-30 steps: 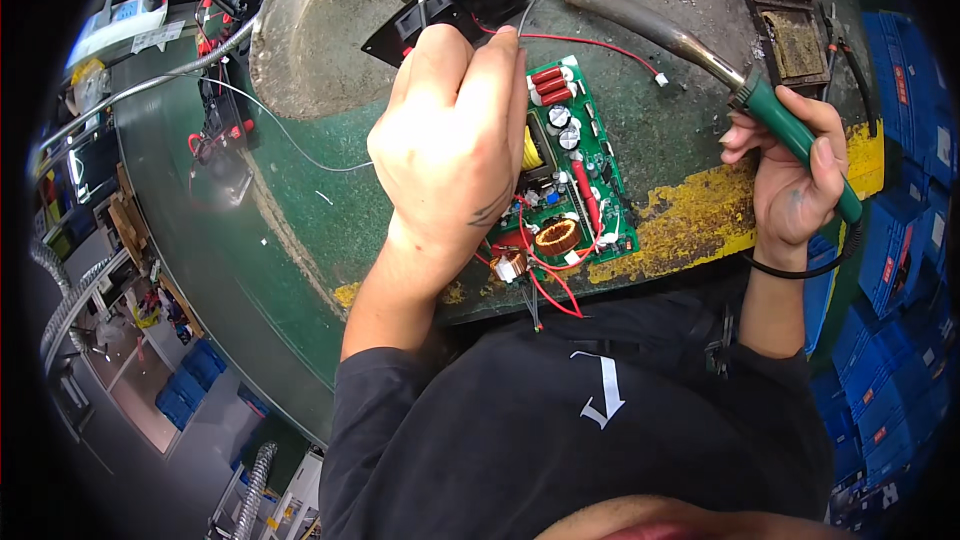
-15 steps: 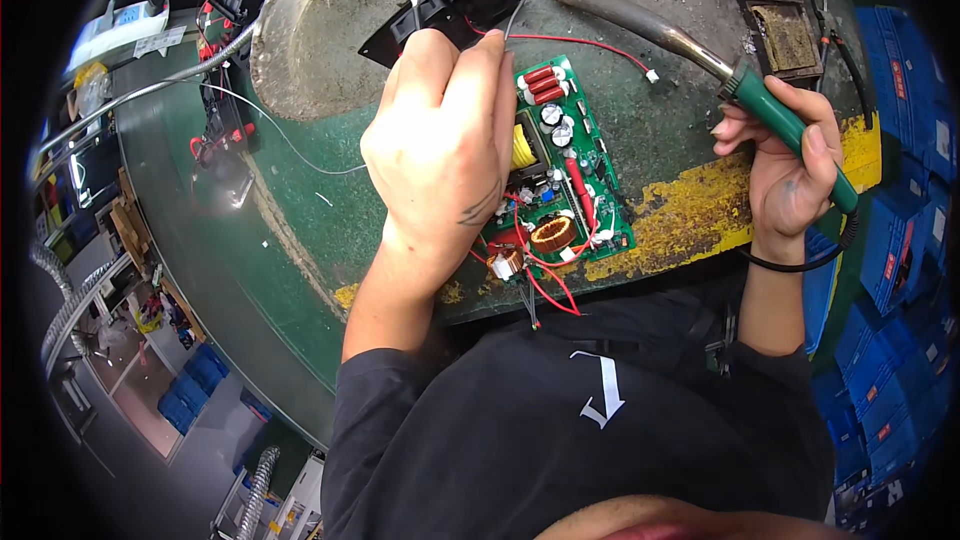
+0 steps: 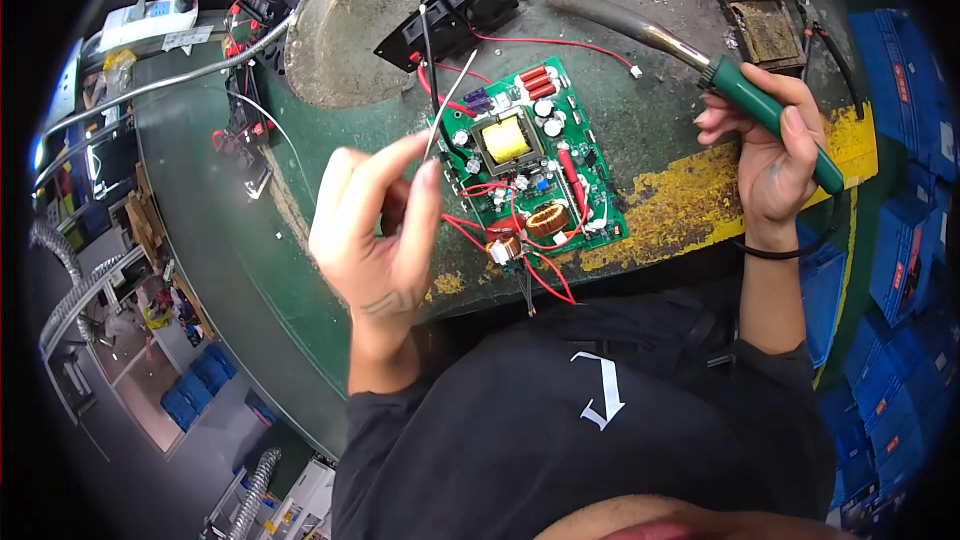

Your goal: Soldering a cooling fan onto a circuit board at a workbench.

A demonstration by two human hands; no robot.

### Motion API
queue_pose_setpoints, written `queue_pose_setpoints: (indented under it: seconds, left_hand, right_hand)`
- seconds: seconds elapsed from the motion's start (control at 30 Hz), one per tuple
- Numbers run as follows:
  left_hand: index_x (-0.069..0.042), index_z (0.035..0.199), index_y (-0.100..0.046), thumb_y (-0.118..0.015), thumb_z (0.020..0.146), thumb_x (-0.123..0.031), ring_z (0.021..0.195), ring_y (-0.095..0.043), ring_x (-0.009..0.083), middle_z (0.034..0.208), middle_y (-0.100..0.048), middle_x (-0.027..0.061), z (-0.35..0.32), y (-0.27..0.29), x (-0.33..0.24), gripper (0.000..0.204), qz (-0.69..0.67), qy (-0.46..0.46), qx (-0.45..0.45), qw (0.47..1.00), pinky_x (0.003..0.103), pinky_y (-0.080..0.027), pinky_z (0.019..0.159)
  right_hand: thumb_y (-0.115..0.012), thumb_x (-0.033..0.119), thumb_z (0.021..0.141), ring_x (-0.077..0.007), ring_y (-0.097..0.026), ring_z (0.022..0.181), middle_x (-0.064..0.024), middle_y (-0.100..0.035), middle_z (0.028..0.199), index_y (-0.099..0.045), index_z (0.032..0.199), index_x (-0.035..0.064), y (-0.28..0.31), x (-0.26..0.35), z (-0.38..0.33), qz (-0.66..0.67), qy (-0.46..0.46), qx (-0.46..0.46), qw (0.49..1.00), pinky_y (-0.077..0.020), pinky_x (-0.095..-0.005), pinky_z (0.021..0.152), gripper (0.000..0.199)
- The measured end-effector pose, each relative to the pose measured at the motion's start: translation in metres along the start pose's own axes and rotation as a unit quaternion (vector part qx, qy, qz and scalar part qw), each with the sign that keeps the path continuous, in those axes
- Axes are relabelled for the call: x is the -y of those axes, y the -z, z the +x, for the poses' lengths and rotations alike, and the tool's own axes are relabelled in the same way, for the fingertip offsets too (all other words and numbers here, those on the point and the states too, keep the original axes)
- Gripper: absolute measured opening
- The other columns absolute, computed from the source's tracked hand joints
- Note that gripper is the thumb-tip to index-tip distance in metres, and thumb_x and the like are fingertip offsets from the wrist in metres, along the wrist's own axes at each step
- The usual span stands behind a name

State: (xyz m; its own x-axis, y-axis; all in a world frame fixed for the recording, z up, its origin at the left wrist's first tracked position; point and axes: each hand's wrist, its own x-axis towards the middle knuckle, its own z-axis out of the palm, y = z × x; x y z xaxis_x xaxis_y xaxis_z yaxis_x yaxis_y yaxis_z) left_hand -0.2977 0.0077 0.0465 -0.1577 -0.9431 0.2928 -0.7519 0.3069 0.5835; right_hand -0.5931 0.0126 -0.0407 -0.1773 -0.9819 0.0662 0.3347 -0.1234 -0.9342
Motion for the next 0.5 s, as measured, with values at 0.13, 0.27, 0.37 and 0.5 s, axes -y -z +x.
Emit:
queue_pose_setpoints:
  seconds: [0.13,0.27,0.37,0.5]
  left_hand:
    - [0.001,0.089,-0.068,-0.065,0.076,0.005,0.054,-0.042,0.0088,0.061,-0.048,0.0026,-0.023,0.006,0.004,0.014,-0.057,0.03,0.008,0.998,0.021,-0.032,0.049]
    - [0.003,0.088,-0.067,-0.061,0.082,0.002,0.055,-0.044,0.0075,0.064,-0.055,0.0037,-0.044,0.003,0.01,0.009,-0.129,0.114,0.016,0.985,0.02,-0.035,0.052]
    - [0.003,0.089,-0.067,-0.061,0.084,0.0,0.055,-0.043,0.0046,0.065,-0.055,0.0013,-0.052,0.001,0.014,0.009,-0.127,0.181,0.002,0.975,0.019,-0.035,0.052]
    - [0.003,0.089,-0.067,-0.061,0.085,-0.001,0.055,-0.041,0.0029,0.066,-0.055,-0.0006,-0.053,-0.001,0.018,0.008,-0.149,0.175,-0.01,0.973,0.018,-0.034,0.052]
  right_hand:
    - [-0.038,0.023,0.088,-0.0282,-0.066,0.07,-0.027,-0.063,0.089,-0.052,0.111,-0.0102,-0.001,0.0,0.001,-0.007,-0.005,0.013,1.0,-0.0569,-0.0363,0.063,0.043]
    - [-0.039,0.023,0.088,-0.0281,-0.066,0.071,-0.0268,-0.063,0.089,-0.053,0.11,-0.0095,-0.003,0.0,0.001,-0.015,-0.003,0.012,1.0,-0.057,-0.0359,0.064,0.042]
    - [-0.039,0.024,0.088,-0.0282,-0.066,0.071,-0.0264,-0.064,0.089,-0.053,0.11,-0.009,-0.004,0.0,0.0,-0.014,-0.007,0.008,1.0,-0.057,-0.0358,0.064,0.042]
    - [-0.039,0.024,0.088,-0.0282,-0.066,0.072,-0.0261,-0.064,0.089,-0.053,0.111,-0.0086,-0.004,-0.001,0.0,-0.019,0.005,0.02,1.0,-0.0571,-0.0359,0.065,0.042]
